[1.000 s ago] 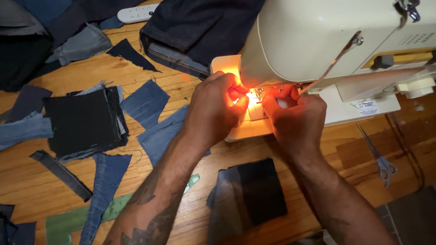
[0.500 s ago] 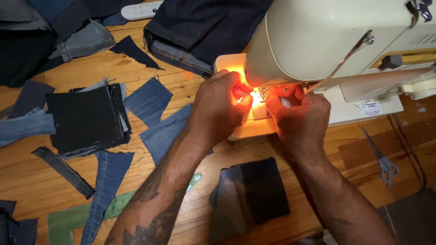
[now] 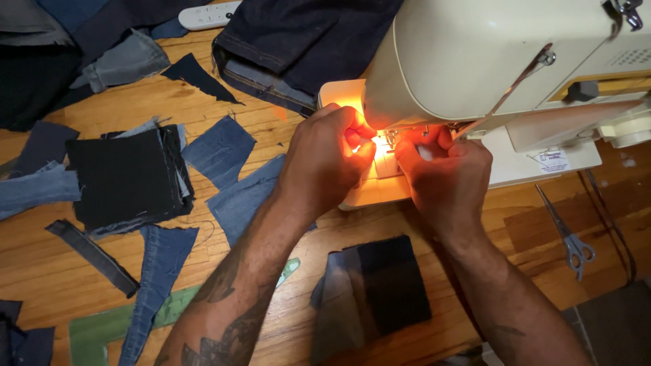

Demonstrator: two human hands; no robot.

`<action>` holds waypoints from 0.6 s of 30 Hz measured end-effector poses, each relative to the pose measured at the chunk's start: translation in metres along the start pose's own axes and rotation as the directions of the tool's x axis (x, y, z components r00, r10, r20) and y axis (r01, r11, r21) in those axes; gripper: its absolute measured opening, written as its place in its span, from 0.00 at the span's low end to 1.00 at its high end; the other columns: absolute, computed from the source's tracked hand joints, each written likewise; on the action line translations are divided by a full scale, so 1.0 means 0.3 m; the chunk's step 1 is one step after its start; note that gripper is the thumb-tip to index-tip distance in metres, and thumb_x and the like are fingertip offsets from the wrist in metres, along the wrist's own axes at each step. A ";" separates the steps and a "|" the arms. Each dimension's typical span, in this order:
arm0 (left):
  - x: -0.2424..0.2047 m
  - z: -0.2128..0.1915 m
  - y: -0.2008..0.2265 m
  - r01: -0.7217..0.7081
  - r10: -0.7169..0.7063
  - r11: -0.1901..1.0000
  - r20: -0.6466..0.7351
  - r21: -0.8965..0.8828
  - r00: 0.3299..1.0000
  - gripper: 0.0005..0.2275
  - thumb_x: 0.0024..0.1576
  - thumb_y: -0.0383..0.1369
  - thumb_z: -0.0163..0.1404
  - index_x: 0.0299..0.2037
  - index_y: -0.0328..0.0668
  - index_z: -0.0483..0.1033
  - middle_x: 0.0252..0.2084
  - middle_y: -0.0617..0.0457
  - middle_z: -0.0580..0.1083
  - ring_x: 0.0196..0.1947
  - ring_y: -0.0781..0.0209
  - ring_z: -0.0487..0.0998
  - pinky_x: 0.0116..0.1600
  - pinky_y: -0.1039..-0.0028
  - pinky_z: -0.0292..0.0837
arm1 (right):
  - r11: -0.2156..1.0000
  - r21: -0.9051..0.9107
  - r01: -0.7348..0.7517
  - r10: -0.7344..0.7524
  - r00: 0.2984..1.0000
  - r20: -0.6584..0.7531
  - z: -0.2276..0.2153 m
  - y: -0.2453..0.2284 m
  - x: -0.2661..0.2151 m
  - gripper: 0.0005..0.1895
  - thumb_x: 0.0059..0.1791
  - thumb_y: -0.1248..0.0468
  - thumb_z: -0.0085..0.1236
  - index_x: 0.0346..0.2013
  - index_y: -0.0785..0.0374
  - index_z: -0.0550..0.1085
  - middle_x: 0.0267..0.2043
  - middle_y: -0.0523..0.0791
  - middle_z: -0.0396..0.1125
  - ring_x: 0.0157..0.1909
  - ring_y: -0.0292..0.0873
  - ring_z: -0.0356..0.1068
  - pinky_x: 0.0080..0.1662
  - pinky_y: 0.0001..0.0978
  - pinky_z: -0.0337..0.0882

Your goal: Cutting and arranging denim fabric scraps to create a patchwork design on a workbench

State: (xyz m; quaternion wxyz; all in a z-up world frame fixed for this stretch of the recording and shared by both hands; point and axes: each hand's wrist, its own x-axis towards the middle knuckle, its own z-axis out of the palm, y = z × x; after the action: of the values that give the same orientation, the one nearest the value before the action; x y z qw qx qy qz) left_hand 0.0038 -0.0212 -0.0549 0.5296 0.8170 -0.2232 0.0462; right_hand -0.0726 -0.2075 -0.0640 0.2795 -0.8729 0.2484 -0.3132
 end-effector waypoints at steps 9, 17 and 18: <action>0.003 -0.010 0.011 -0.006 0.006 1.000 0.001 -0.012 1.000 0.03 0.58 0.34 0.61 0.33 0.51 0.82 0.21 0.56 0.75 0.27 0.45 0.86 0.43 0.58 0.84 | 0.999 -0.005 -0.046 0.046 0.999 -0.004 0.019 0.022 0.003 0.21 0.41 0.59 0.92 0.28 0.68 0.83 0.30 0.58 0.72 0.39 0.65 0.79 0.48 0.54 0.80; 0.001 -0.012 0.012 -0.018 0.018 1.000 0.008 -0.007 1.000 0.02 0.59 0.32 0.61 0.36 0.48 0.83 0.25 0.47 0.76 0.30 0.35 0.83 0.41 0.54 0.81 | 0.993 0.067 -0.102 0.101 0.995 0.019 -0.018 -0.077 0.007 0.23 0.43 0.64 0.92 0.28 0.76 0.81 0.27 0.59 0.70 0.38 0.57 0.76 0.48 0.53 0.80; 0.002 -0.013 0.014 -0.009 0.009 1.000 0.011 -0.012 1.000 0.01 0.58 0.32 0.61 0.35 0.49 0.83 0.25 0.49 0.76 0.29 0.38 0.84 0.42 0.55 0.82 | 0.983 0.113 -0.144 0.141 0.989 0.032 -0.018 -0.091 0.010 0.24 0.43 0.65 0.92 0.28 0.79 0.79 0.27 0.56 0.71 0.40 0.47 0.73 0.50 0.52 0.80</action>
State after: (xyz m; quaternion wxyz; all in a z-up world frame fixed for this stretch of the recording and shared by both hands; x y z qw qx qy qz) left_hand 0.0032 -0.0193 -0.0496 0.5329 0.8132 -0.2301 0.0427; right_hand -0.0671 -0.1916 -0.0415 0.3540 -0.8391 0.2886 -0.2956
